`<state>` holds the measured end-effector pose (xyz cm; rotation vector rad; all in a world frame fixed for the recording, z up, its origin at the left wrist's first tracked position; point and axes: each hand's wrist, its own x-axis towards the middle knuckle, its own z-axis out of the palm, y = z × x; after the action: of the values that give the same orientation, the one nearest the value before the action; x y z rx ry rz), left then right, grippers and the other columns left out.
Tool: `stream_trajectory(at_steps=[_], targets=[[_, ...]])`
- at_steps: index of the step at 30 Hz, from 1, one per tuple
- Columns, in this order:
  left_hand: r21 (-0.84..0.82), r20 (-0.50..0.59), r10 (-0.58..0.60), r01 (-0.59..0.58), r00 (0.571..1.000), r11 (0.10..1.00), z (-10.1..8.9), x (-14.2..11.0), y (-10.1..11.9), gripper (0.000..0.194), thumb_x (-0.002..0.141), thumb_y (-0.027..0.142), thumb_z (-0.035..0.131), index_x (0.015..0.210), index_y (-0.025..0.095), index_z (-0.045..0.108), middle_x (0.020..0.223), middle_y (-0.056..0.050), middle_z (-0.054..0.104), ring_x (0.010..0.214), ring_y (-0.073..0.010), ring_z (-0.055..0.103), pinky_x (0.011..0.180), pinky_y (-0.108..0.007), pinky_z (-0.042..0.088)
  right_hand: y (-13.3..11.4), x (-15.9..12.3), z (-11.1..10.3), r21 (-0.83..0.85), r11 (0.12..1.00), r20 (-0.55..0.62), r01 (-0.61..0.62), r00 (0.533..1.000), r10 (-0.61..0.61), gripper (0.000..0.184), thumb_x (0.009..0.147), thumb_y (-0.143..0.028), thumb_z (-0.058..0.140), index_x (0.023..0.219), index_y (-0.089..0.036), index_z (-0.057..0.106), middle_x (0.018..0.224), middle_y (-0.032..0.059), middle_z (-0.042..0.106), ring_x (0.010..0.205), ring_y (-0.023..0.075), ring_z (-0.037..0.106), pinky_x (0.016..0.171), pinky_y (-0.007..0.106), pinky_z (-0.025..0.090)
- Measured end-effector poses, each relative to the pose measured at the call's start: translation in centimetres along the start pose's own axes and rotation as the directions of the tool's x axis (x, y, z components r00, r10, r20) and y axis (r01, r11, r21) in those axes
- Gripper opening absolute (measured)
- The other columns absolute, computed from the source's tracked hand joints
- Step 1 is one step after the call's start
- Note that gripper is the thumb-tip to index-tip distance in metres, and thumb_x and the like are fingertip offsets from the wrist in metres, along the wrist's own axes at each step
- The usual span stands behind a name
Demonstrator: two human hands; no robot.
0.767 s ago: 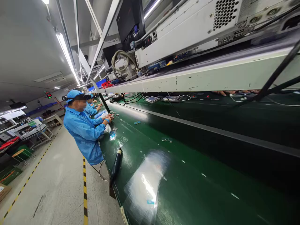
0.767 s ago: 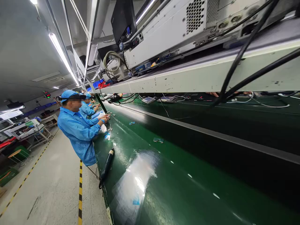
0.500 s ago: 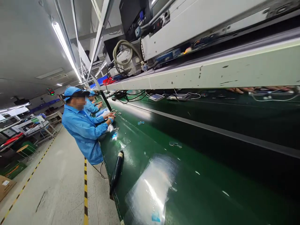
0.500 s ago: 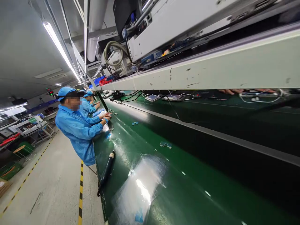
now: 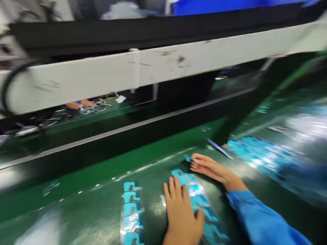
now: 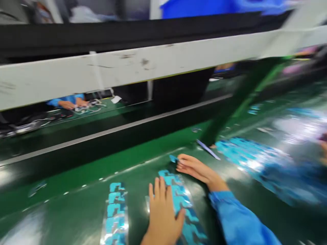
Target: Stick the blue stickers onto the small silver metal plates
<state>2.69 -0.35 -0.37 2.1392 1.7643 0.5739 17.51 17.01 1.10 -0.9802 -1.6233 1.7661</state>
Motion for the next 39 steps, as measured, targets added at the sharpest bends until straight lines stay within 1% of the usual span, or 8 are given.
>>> stream_trajectory(at_steps=[4,10,18,26,31,33,35,39], targets=[[0.112,-0.089,0.051,-0.041,0.995,0.993,1.3,0.2,-0.1,0.071,0.095,0.062,0.042,0.147,0.014,0.046,0.162,-0.017,0.026,0.148,-0.0398,0.026,0.117,-0.065,0.031,0.6,-2.4,-4.4,0.288,0.956,-0.060,-0.062,0.995,0.082,0.038,0.072,-0.043,0.085,0.090,-0.021,0.060,0.072,-0.0024,0.063,0.070,0.0135,0.067,0.084,0.037,0.058],[0.267,-0.111,0.116,-0.083,0.987,0.960,0.6,0.0,-0.2,0.064,0.098,0.053,0.044,0.150,0.016,0.042,0.161,-0.017,0.030,0.147,-0.0384,0.030,0.113,-0.062,0.036,0.9,-1.1,-4.5,0.427,0.898,0.052,-0.105,0.994,0.091,0.035,0.074,-0.033,0.086,0.094,-0.018,0.060,0.074,-0.0015,0.065,0.072,0.0120,0.067,0.083,0.033,0.058],[0.313,-0.063,0.101,-0.077,0.993,0.947,-0.2,0.1,0.3,0.062,0.098,0.052,0.045,0.151,0.021,0.042,0.162,-0.016,0.029,0.149,-0.0363,0.028,0.115,-0.060,0.033,0.4,-0.4,-5.1,0.442,0.887,0.154,-0.132,0.986,0.070,0.036,0.070,-0.031,0.089,0.088,-0.016,0.062,0.071,0.0006,0.067,0.070,0.0139,0.068,0.082,0.038,0.060],[0.315,-0.012,0.056,-0.049,0.998,0.948,-0.7,-0.3,1.4,0.069,0.091,0.062,0.053,0.154,0.040,0.032,0.166,-0.011,0.017,0.151,-0.0386,0.020,0.116,-0.064,0.027,0.7,0.4,-4.5,0.432,0.898,-0.077,0.085,0.995,-0.057,0.037,0.069,-0.035,0.089,0.086,-0.017,0.062,0.077,0.0037,0.074,0.062,0.0156,0.072,0.065,0.029,0.061],[0.385,-0.031,-0.019,0.030,0.999,0.922,-1.8,0.0,0.2,0.091,0.079,0.076,0.057,0.155,0.033,0.032,0.164,-0.017,0.019,0.149,-0.0470,0.018,0.114,-0.072,0.020,1.0,0.7,-4.3,0.419,0.898,-0.149,0.137,0.986,-0.081,0.039,0.065,-0.034,0.091,0.085,-0.016,0.064,0.074,0.0050,0.074,0.062,0.0162,0.072,0.064,0.028,0.060],[0.429,-0.056,-0.080,0.097,0.995,0.898,-2.5,0.3,-1.2,0.098,0.077,0.079,0.057,0.156,0.026,0.032,0.163,-0.021,0.022,0.148,-0.0494,0.020,0.113,-0.073,0.020,0.9,0.7,-3.8,0.425,0.892,-0.164,0.152,0.982,-0.089,0.038,0.065,-0.034,0.091,0.084,-0.016,0.064,0.073,0.0038,0.074,0.062,0.0146,0.071,0.065,0.026,0.060],[0.465,-0.084,-0.124,0.149,0.989,0.873,-3.3,0.5,-2.7,0.088,0.086,0.072,0.051,0.156,0.021,0.032,0.162,-0.020,0.025,0.147,-0.0474,0.023,0.113,-0.073,0.021,0.6,0.6,-2.2,0.444,0.881,-0.162,0.165,0.981,-0.102,0.037,0.067,-0.035,0.090,0.084,-0.018,0.063,0.074,0.0018,0.073,0.064,0.0124,0.070,0.066,0.024,0.059],[0.506,-0.120,-0.173,0.210,0.978,0.836,-4.2,0.0,-4.6,0.060,0.101,0.048,0.036,0.154,0.020,0.034,0.162,-0.015,0.029,0.148,-0.0401,0.028,0.114,-0.070,0.023,0.4,-0.1,3.5,0.498,0.860,-0.012,0.115,0.992,-0.125,0.038,0.073,-0.047,0.084,0.089,-0.021,0.060,0.080,-0.0009,0.072,0.071,0.0129,0.070,0.072,0.029,0.060]])
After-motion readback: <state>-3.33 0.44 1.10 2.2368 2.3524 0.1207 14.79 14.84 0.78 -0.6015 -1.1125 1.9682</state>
